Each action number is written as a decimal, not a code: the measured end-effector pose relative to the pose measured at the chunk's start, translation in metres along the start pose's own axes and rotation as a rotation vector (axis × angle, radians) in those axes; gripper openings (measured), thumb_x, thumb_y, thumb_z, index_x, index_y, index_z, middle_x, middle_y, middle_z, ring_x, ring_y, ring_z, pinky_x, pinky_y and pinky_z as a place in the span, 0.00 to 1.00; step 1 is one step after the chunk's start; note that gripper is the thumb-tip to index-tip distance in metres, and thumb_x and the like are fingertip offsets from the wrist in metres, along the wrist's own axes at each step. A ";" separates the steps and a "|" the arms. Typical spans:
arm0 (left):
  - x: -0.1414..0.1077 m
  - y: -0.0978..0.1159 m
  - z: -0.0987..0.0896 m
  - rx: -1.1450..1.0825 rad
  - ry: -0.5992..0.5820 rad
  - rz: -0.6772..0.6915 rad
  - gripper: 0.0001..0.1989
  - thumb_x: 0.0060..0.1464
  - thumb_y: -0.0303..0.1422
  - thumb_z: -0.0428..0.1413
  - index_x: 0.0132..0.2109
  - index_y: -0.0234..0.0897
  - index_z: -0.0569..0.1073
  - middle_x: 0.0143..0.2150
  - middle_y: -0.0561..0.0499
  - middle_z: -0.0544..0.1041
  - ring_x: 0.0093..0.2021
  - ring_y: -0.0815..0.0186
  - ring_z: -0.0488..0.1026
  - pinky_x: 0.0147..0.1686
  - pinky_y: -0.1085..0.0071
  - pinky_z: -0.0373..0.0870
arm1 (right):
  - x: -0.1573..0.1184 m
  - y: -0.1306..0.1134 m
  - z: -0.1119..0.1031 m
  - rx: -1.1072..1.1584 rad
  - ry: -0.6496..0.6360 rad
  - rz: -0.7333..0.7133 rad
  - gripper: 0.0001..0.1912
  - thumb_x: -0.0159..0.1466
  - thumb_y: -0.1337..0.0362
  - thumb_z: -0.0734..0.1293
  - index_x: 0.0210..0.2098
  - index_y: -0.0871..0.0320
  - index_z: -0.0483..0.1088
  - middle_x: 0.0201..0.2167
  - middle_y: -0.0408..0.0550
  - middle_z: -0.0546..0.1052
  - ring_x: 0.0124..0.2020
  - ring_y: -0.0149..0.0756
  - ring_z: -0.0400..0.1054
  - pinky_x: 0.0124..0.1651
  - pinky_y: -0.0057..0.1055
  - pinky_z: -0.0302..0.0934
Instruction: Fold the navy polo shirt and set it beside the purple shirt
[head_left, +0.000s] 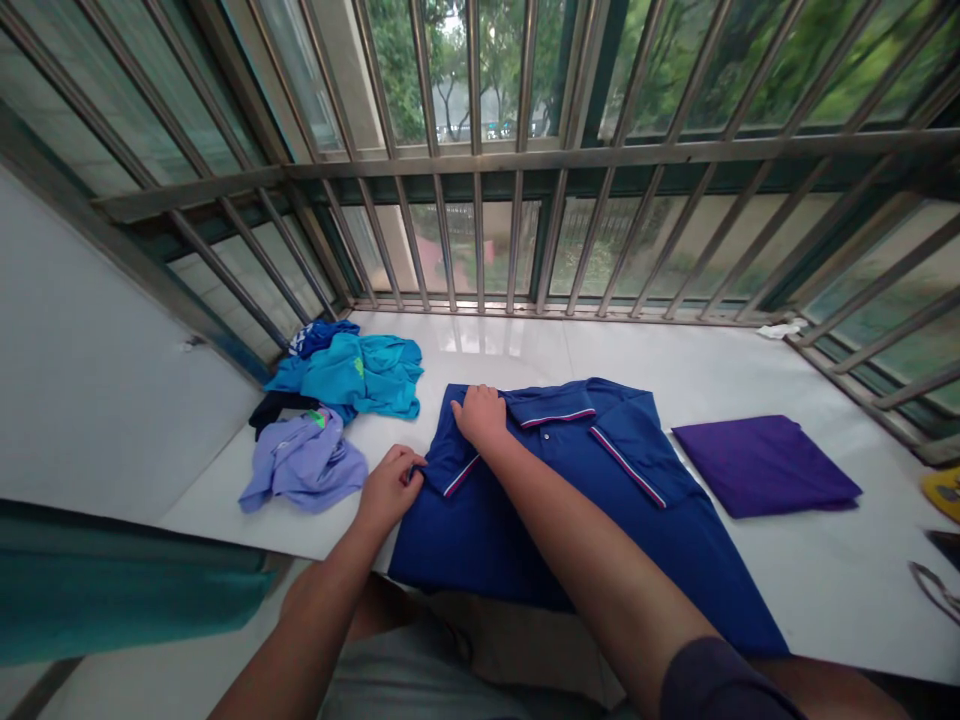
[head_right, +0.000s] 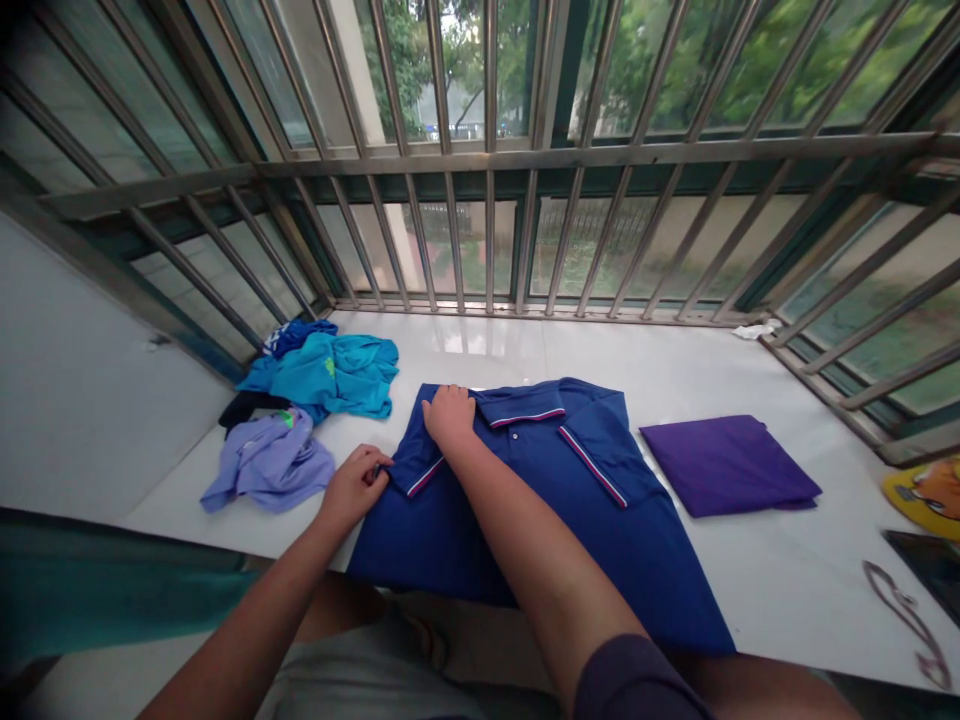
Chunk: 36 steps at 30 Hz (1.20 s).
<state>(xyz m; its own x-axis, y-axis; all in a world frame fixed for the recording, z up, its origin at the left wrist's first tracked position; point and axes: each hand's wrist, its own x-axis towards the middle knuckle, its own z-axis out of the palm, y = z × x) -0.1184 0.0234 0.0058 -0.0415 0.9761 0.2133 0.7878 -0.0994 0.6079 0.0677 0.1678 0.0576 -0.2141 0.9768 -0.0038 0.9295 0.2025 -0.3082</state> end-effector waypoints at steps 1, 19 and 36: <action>0.000 0.000 0.000 -0.003 0.001 -0.001 0.11 0.57 0.29 0.55 0.43 0.44 0.80 0.45 0.51 0.76 0.27 0.69 0.70 0.32 0.68 0.70 | 0.012 -0.003 0.001 0.002 -0.030 0.007 0.25 0.76 0.50 0.64 0.59 0.66 0.71 0.57 0.70 0.76 0.61 0.56 0.68 0.60 0.49 0.63; 0.000 0.006 -0.002 -0.021 0.020 -0.048 0.13 0.59 0.25 0.53 0.43 0.42 0.81 0.44 0.52 0.76 0.31 0.69 0.73 0.35 0.68 0.68 | 0.072 -0.019 0.019 -0.078 -0.086 -0.168 0.15 0.81 0.59 0.56 0.60 0.58 0.66 0.56 0.60 0.77 0.53 0.45 0.77 0.53 0.36 0.67; 0.003 0.006 0.001 0.066 0.052 -0.026 0.10 0.66 0.40 0.58 0.38 0.42 0.77 0.37 0.53 0.75 0.28 0.67 0.69 0.33 0.66 0.66 | -0.107 0.017 0.012 -0.249 -0.030 -0.795 0.12 0.79 0.61 0.61 0.53 0.57 0.74 0.46 0.53 0.78 0.49 0.46 0.69 0.49 0.40 0.62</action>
<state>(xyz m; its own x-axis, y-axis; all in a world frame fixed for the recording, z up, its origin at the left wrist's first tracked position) -0.1133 0.0264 0.0088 -0.0927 0.9667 0.2384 0.8245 -0.0597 0.5627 0.1030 0.0662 0.0414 -0.8392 0.5346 0.0998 0.5364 0.8439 -0.0103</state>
